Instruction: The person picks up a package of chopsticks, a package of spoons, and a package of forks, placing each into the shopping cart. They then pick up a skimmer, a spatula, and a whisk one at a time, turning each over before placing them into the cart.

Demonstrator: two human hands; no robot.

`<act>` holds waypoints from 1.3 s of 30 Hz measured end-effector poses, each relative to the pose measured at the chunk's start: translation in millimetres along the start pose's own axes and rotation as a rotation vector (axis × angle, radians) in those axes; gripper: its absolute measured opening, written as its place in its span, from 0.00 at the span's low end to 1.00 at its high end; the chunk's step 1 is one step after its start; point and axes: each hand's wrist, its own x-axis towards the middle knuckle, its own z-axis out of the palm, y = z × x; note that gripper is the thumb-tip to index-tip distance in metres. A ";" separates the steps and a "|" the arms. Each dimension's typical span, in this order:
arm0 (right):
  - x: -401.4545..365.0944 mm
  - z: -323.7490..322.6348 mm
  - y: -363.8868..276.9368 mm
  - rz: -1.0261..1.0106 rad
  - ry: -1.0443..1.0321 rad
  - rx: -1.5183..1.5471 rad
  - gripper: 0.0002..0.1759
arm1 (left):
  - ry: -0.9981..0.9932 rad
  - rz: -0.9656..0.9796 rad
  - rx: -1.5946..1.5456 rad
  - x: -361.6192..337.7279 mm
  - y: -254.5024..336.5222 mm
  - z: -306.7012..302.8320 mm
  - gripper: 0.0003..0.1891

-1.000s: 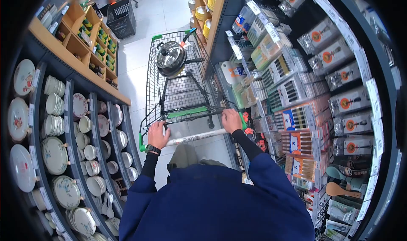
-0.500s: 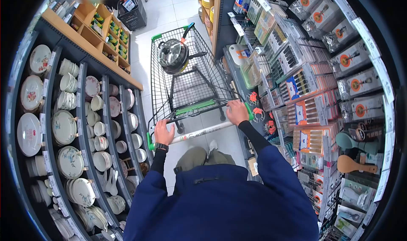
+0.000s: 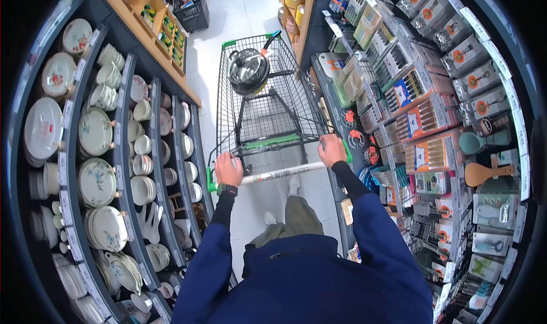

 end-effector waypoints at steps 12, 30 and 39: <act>-94.7 -3.4 -41.1 -0.057 -0.029 -0.016 0.07 | -0.038 0.039 -0.009 -77.6 -29.3 -36.8 0.09; -228.0 -39.7 -11.5 -0.092 -0.045 -0.034 0.17 | -0.100 0.052 -0.037 -229.7 17.1 -60.3 0.16; -307.3 -66.9 38.4 -0.156 -0.066 -0.055 0.23 | -0.194 -0.007 0.070 -327.2 88.3 -70.2 0.25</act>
